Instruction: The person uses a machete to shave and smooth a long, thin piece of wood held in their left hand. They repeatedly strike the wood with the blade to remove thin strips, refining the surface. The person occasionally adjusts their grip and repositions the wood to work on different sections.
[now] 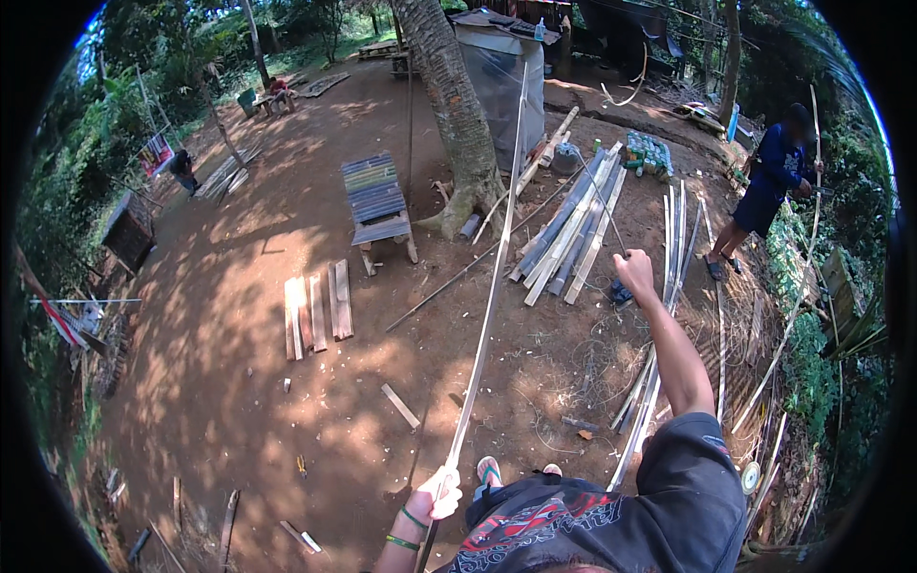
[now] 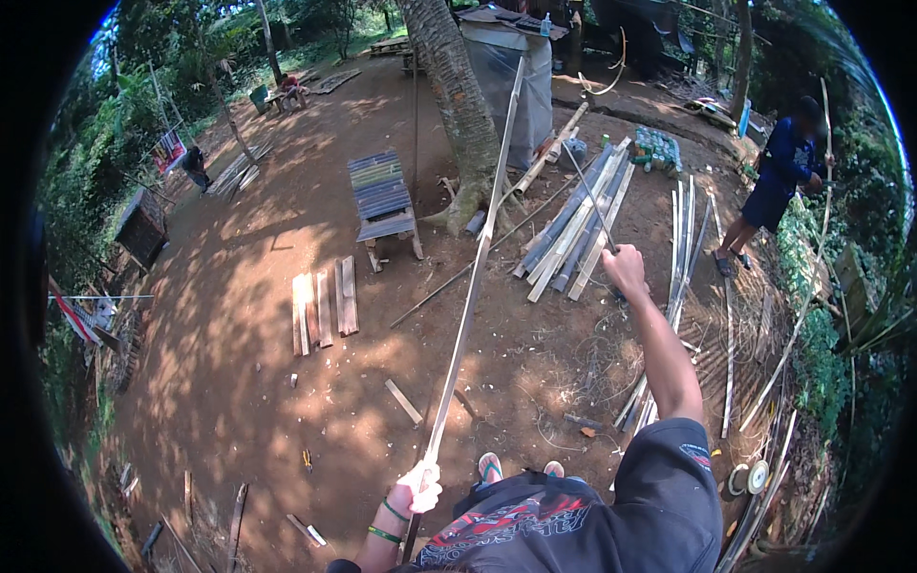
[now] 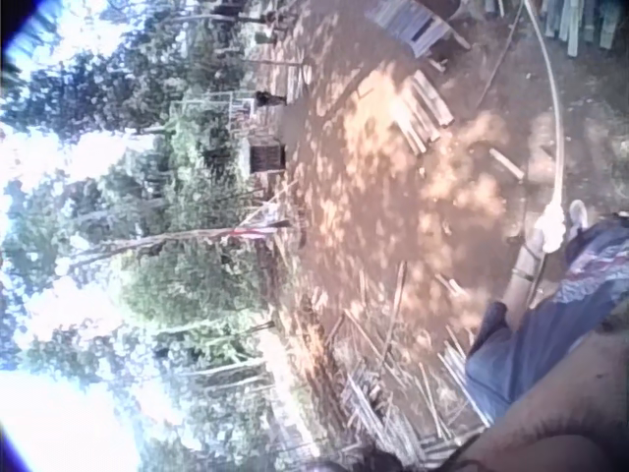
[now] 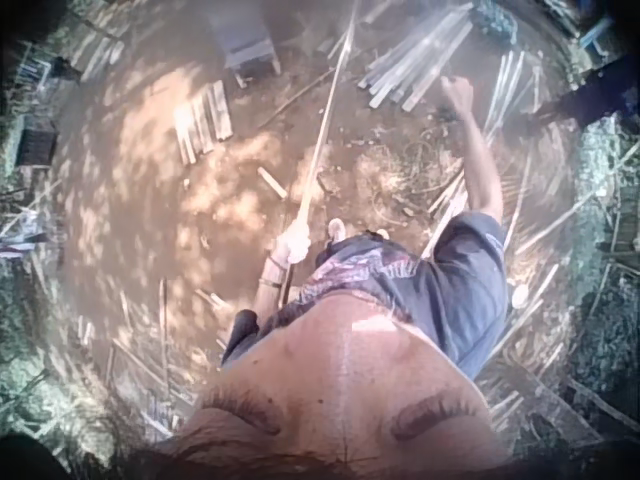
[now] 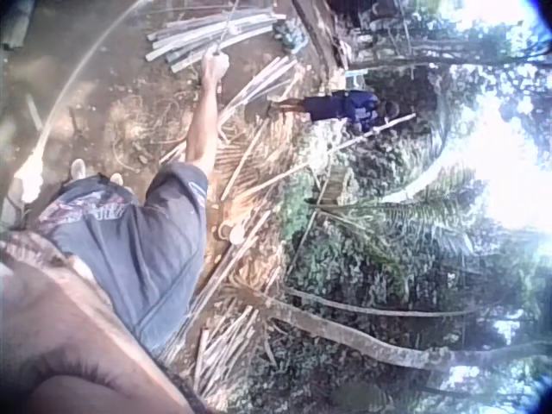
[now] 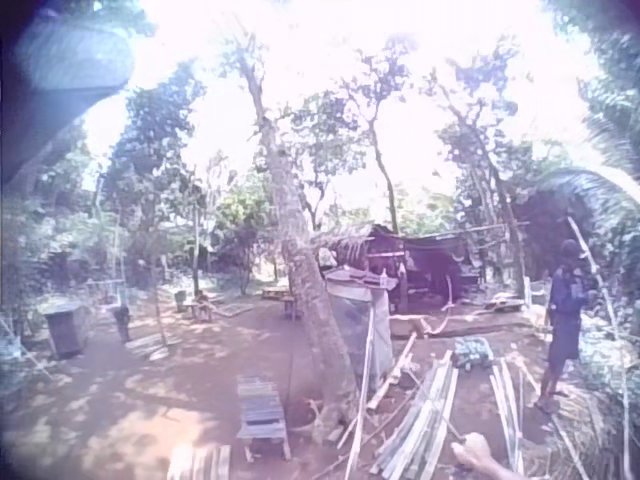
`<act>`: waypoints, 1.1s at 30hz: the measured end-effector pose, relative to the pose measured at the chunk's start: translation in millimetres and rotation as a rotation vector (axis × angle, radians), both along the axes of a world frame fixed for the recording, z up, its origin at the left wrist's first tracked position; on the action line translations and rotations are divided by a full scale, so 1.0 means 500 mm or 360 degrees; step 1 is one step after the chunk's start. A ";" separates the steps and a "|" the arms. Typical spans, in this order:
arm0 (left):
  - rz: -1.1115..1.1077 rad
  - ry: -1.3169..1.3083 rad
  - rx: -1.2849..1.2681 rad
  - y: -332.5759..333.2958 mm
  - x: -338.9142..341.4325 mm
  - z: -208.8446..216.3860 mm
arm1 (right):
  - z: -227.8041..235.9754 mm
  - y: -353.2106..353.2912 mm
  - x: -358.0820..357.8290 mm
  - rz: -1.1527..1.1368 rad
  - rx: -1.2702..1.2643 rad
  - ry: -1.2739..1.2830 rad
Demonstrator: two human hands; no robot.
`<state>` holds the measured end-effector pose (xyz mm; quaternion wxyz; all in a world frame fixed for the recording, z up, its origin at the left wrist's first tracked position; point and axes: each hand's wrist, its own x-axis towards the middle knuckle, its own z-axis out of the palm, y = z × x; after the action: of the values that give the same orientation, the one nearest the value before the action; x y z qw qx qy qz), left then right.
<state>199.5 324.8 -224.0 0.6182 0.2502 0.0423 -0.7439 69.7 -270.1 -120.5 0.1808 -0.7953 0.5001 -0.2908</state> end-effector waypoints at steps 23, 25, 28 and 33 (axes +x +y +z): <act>0.0239 -0.1260 0.0283 -0.257 0.059 0.022 | -0.186 0.651 -0.094 0.0843 0.0493 -0.0200; 0.0197 -0.1482 0.0354 -0.271 0.049 0.044 | -0.186 0.636 -0.089 0.0723 0.0553 -0.0206; 0.0244 -0.1522 0.0326 -0.280 0.032 0.035 | -0.175 0.618 -0.091 0.0718 0.0500 -0.0242; 0.0250 -0.1434 0.0159 -0.270 0.024 0.017 | -0.181 0.618 -0.099 0.0974 0.0353 -0.0071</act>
<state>211.7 189.9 -215.4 0.6167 0.5743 -0.1760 -0.5088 20.1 39.2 -210.9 0.3564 -0.8776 0.2626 -0.1840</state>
